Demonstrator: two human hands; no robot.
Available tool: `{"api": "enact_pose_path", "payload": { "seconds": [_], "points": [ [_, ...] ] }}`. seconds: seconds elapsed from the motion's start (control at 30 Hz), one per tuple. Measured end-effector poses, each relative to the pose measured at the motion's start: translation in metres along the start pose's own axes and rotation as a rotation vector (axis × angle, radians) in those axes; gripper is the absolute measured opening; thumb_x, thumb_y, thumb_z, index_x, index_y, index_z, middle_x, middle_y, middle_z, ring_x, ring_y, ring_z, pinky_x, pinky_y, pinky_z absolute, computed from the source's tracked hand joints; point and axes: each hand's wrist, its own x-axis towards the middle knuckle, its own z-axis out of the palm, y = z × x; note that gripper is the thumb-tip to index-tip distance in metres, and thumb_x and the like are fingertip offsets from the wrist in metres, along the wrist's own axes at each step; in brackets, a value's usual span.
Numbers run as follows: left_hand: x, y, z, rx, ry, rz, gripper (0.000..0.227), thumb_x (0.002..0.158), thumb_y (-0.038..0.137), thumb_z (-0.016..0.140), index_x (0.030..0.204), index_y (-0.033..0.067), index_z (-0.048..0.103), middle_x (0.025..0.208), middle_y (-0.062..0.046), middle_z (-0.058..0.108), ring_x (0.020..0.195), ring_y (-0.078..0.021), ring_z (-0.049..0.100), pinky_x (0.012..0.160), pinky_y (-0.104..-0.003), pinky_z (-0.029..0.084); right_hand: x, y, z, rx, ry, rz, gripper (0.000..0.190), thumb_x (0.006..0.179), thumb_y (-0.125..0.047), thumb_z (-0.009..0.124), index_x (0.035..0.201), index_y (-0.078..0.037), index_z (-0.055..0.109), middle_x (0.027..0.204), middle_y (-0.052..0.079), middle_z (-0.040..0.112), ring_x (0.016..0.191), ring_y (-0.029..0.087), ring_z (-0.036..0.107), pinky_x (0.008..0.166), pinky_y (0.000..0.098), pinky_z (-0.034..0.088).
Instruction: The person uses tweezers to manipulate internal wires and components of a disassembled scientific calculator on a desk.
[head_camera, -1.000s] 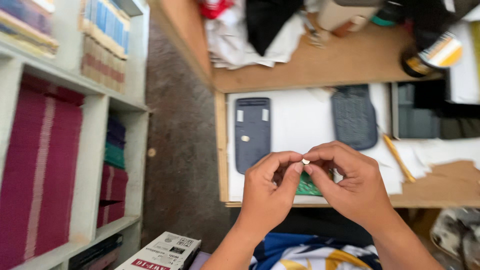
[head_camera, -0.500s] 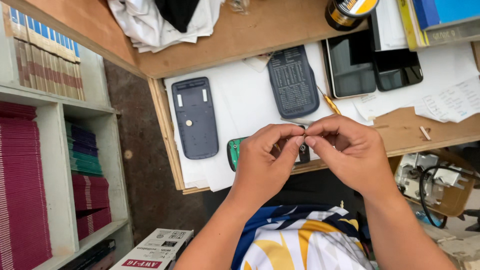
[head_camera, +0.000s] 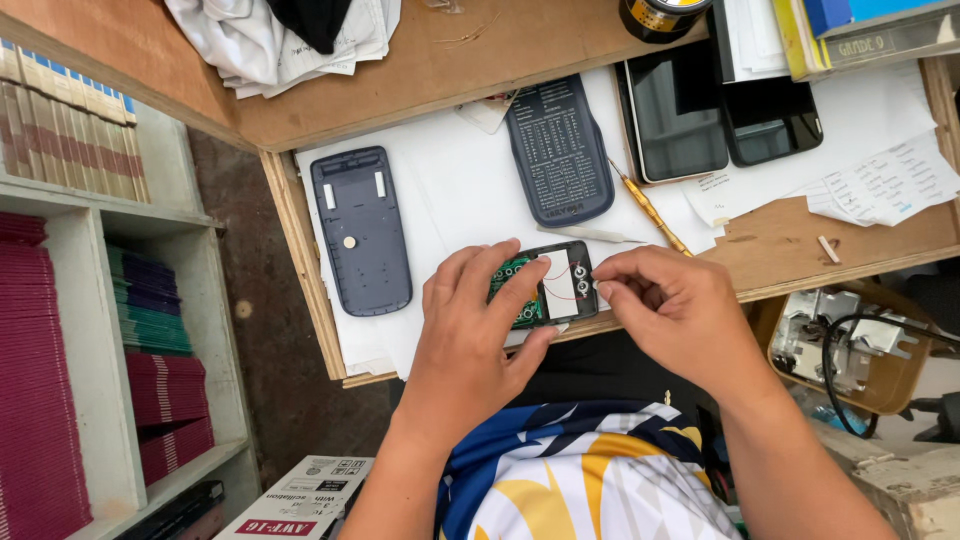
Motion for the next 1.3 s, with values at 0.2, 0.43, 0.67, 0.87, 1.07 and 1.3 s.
{"api": "enact_pose_path", "payload": {
  "seconds": [0.2,0.43,0.67,0.87,1.07,1.3],
  "points": [
    [-0.006,-0.010,0.006,0.081,-0.058,-0.041,0.069,0.082,0.025,0.085,0.143,0.0156,0.056,0.134,-0.015,0.056,0.128,-0.0382,0.049,0.107,-0.056,0.039,0.001,0.002,0.002,-0.032,-0.005,0.028,0.013,0.083,0.005,0.070,0.090,-0.002,0.079,0.061,0.009,0.066,0.053,0.011,0.053,0.041,0.0238,0.045],
    [-0.006,-0.014,0.008,0.074,-0.071,-0.060,0.071,0.081,0.029,0.086,0.144,0.0166,0.056,0.133,-0.012,0.058,0.126,-0.0358,0.050,0.107,-0.055,0.039,0.003,0.001,0.002,-0.064,-0.033,0.054,0.010,0.083,0.002,0.071,0.090,-0.001,0.077,0.060,0.010,0.067,0.052,0.013,0.055,0.042,0.0258,0.046],
    [-0.009,-0.016,0.011,0.063,-0.048,-0.070,0.066,0.083,0.031,0.085,0.142,0.0163,0.057,0.134,-0.011,0.057,0.126,-0.0346,0.050,0.107,-0.055,0.039,0.006,0.000,0.003,-0.096,-0.046,0.067,0.009,0.082,0.001,0.071,0.088,-0.002,0.077,0.061,0.009,0.067,0.052,0.013,0.055,0.043,0.0265,0.046],
    [-0.011,-0.018,0.013,0.069,-0.040,-0.068,0.066,0.082,0.032,0.085,0.141,0.0170,0.058,0.135,-0.010,0.057,0.127,-0.0337,0.050,0.107,-0.054,0.039,0.008,-0.006,0.003,-0.143,-0.075,0.080,0.008,0.082,0.001,0.070,0.087,-0.001,0.076,0.061,0.011,0.067,0.052,0.015,0.054,0.044,0.0288,0.045],
    [-0.013,-0.019,0.012,0.050,-0.032,-0.071,0.066,0.081,0.030,0.086,0.140,0.0157,0.059,0.134,-0.010,0.057,0.127,-0.0338,0.050,0.107,-0.054,0.039,0.008,-0.016,0.007,-0.245,-0.096,0.069,0.006,0.081,-0.003,0.072,0.086,-0.004,0.075,0.061,0.012,0.066,0.050,0.019,0.059,0.046,0.0334,0.047],
    [-0.016,-0.022,0.013,0.046,-0.016,-0.054,0.065,0.083,0.031,0.084,0.140,0.0141,0.058,0.134,-0.011,0.057,0.127,-0.0341,0.049,0.108,-0.054,0.039,0.009,-0.020,0.012,-0.351,-0.087,0.064,0.004,0.084,-0.005,0.072,0.087,-0.005,0.074,0.064,0.011,0.065,0.052,0.023,0.061,0.048,0.0354,0.048]
  ]
}}
